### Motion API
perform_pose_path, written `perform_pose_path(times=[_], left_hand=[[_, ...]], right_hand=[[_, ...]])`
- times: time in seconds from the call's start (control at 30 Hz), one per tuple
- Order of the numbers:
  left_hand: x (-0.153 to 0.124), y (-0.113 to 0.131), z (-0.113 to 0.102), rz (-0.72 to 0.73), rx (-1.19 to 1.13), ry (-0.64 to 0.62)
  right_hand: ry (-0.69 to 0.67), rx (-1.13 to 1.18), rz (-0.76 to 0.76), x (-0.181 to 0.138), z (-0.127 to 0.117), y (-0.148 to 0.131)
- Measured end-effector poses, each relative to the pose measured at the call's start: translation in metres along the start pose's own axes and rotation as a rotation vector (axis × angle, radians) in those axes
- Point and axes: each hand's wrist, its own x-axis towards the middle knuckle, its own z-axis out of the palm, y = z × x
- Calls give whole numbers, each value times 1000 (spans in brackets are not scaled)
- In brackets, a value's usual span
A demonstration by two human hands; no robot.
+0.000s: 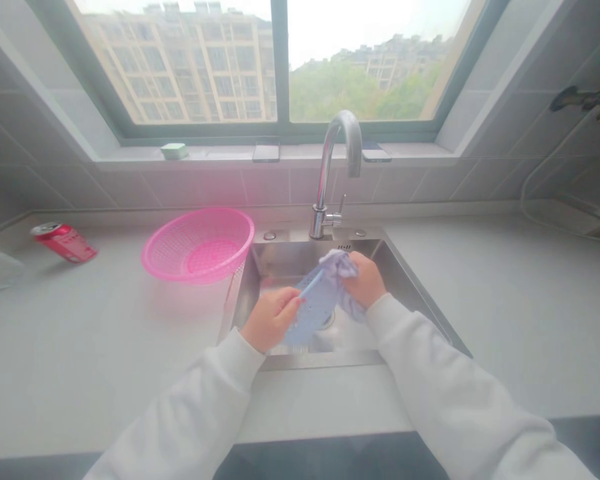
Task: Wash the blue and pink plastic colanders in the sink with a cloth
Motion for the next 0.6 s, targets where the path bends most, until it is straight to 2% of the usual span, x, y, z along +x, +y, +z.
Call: perform_pose_path(times=[0.07,0.13,0.2,0.33,0.4,0.47,0.6], left_hand=[[-2,2,1,16,-28,-38],[-2,1,4,21,-56,-41],[-1,-1,6,-6,-80,-3],[4,-8,6,-11,-93,62],[5,-8,3,14,-71,45],[5,-6,0,7,-55,25],[-2,-3,-5,-14,-175,-19]], right_hand=[[39,30,154,14,-9,20],[51,68,177,16,-11,22],[27,76,38,4,-7,6],[-125,21,-401,-28,11,-43],[-143,45,-457,-32,15,-53],[-89,110,-329,-24,13,-45],[109,270,226,7,-5,5]])
